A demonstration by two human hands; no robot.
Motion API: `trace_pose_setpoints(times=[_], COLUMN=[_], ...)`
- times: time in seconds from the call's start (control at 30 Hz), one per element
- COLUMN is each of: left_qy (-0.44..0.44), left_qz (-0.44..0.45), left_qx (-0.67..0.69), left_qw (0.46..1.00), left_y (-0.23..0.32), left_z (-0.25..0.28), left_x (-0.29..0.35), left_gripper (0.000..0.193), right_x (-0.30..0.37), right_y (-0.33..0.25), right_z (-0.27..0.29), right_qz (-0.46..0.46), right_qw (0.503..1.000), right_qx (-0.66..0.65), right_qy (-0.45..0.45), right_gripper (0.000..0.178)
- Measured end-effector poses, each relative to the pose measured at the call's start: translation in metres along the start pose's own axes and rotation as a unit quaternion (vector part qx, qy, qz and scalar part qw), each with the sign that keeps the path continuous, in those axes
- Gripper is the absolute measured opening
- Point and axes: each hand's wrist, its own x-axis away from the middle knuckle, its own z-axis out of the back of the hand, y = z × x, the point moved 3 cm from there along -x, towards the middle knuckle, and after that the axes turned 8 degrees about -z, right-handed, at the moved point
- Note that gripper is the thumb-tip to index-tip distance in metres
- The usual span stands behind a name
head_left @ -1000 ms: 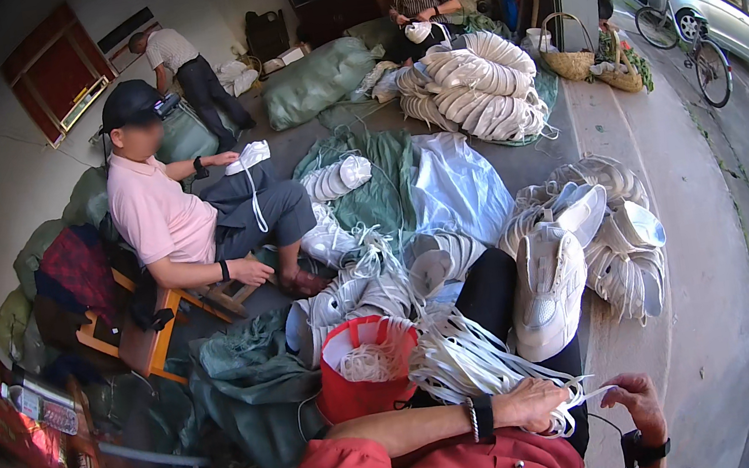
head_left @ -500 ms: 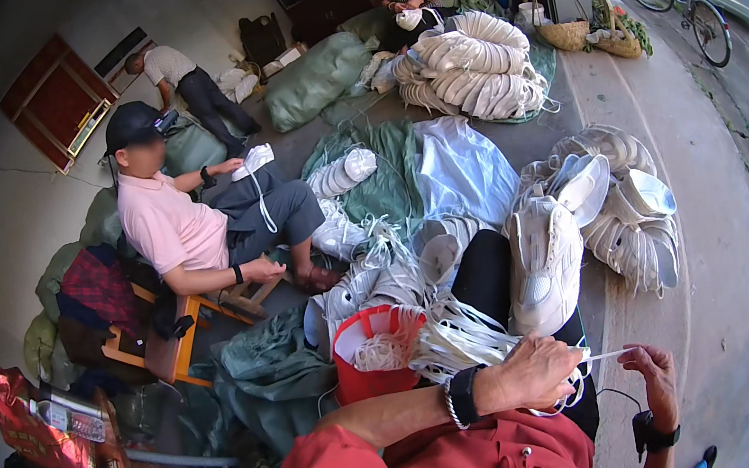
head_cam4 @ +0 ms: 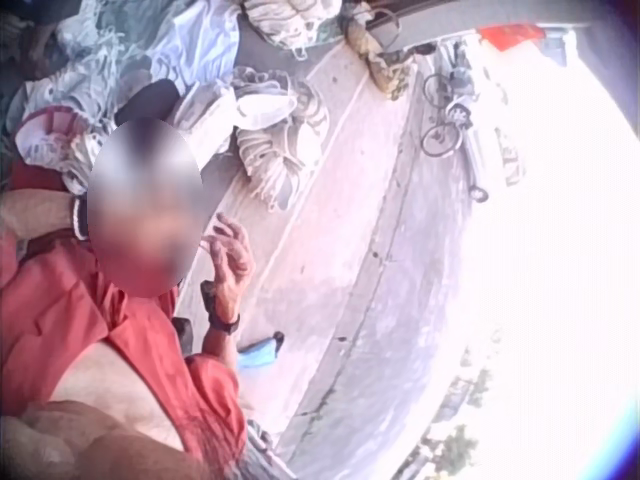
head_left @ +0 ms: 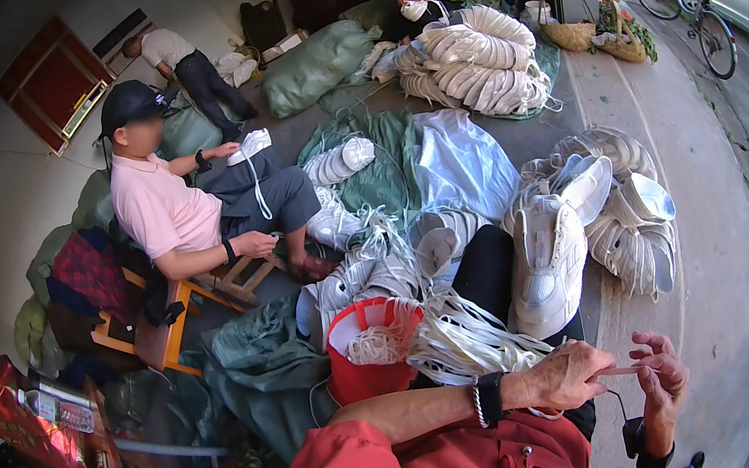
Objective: Manually thread laces through the eyelets of a shoe upper.
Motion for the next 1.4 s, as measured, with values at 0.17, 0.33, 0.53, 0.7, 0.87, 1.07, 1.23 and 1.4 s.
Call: trace_pose_setpoints(times=[0.17,0.33,0.53,0.7,0.87,1.07,1.23,1.4], left_qy=[0.039,0.063,0.110,0.106,0.112,0.016,0.016,0.034], left_qz=[0.016,0.018,-0.078,-0.027,-0.007,0.020,-0.002,-0.016], left_qx=[0.038,0.042,0.008,0.054,0.084,0.057,0.051,0.084], left_qw=[0.998,0.997,0.991,0.993,0.990,0.998,0.999,0.996], left_y=[-0.005,-0.013,0.001,0.007,0.005,0.001,-0.002,0.001], left_z=[0.011,0.013,0.010,0.015,0.027,0.027,0.025,0.019], left_x=[0.004,0.011,0.008,0.005,0.008,0.013,0.018,0.013], left_gripper=[0.013,0.013,0.017,0.019,0.020,0.022,0.022,0.019], right_x=[-0.010,-0.022,-0.026,-0.009,-0.013,-0.027,-0.034,-0.027], right_y=[-0.010,-0.002,0.036,0.026,0.022,0.040,0.061,0.061], right_z=[0.056,0.150,0.073,-0.013,-0.020,0.062,0.146,0.092], right_qz=[0.102,0.075,-0.003,-0.121,-0.123,-0.010,0.031,-0.077], right_qw=[0.989,0.927,0.964,0.978,0.975,0.998,0.962,0.975], right_qx=[0.016,-0.137,0.172,0.056,0.013,-0.036,-0.053,0.083], right_qy=[0.108,0.341,0.202,-0.163,-0.185,0.055,0.265,0.192], right_gripper=[0.025,0.044,0.044,0.044,0.028,0.015,0.019,0.030])
